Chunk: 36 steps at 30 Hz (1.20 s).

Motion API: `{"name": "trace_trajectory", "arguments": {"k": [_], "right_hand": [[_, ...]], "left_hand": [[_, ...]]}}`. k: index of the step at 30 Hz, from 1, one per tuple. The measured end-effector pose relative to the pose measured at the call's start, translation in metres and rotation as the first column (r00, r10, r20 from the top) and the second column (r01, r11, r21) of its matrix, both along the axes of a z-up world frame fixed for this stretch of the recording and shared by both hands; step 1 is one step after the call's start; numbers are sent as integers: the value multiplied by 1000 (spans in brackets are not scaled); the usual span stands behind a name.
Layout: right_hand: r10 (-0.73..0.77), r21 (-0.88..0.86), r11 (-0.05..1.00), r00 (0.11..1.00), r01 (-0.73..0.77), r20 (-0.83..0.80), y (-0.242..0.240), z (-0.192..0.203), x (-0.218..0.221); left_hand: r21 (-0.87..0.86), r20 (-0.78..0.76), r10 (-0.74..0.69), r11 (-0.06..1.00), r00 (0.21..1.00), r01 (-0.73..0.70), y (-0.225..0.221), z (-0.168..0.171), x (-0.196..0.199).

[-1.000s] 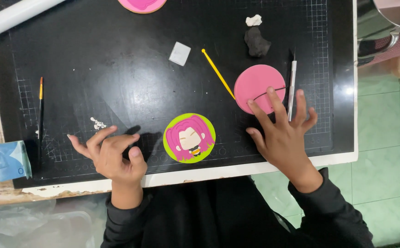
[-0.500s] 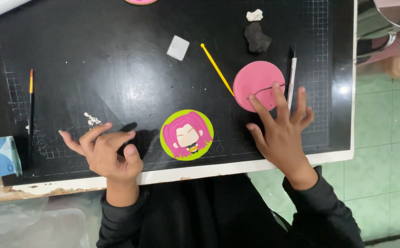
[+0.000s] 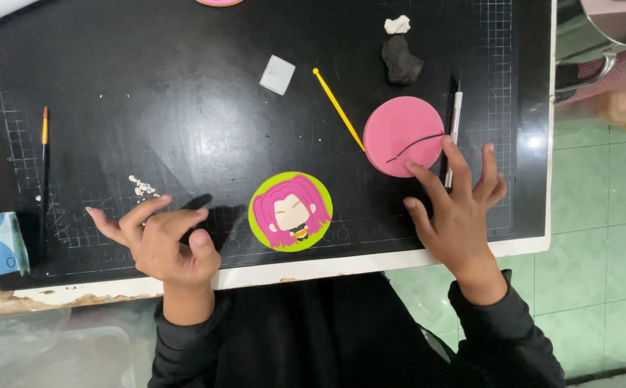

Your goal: Using small tools to apply and adjust intricate fondant details on character-themed cake toppers.

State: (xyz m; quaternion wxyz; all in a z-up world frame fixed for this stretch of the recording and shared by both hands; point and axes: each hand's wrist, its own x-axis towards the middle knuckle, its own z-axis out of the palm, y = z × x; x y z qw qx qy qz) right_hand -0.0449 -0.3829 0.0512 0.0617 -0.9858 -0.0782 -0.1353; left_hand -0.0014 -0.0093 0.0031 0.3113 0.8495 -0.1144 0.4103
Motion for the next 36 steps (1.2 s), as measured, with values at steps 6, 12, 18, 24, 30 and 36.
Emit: {"name": "trace_trajectory", "arguments": {"k": [6, 12, 18, 24, 30, 36], "right_hand": [[-20, -114, 993, 997, 12, -69, 10, 13, 24], [-6, -131, 991, 996, -6, -85, 10, 15, 35], [47, -180, 982, 997, -57, -58, 4, 8, 22], [127, -40, 991, 991, -129, -50, -2, -6, -2], [121, 94, 988, 993, -120, 3, -1, 5, 4], [58, -49, 997, 998, -59, -35, 17, 8, 20]], "left_hand": [[-15, 11, 6, 1000, 1000, -5, 0, 0, 0], [-14, 17, 5, 1000, 1000, -5, 1, -1, 2], [-12, 17, 3, 1000, 1000, -3, 2, -2, 1], [-2, -11, 5, 1000, 1000, -5, 1, 2, 0], [-5, 11, -6, 1000, 1000, 6, 2, -1, -1], [-15, 39, 7, 1000, 999, -6, 1, 1, 2]]}}
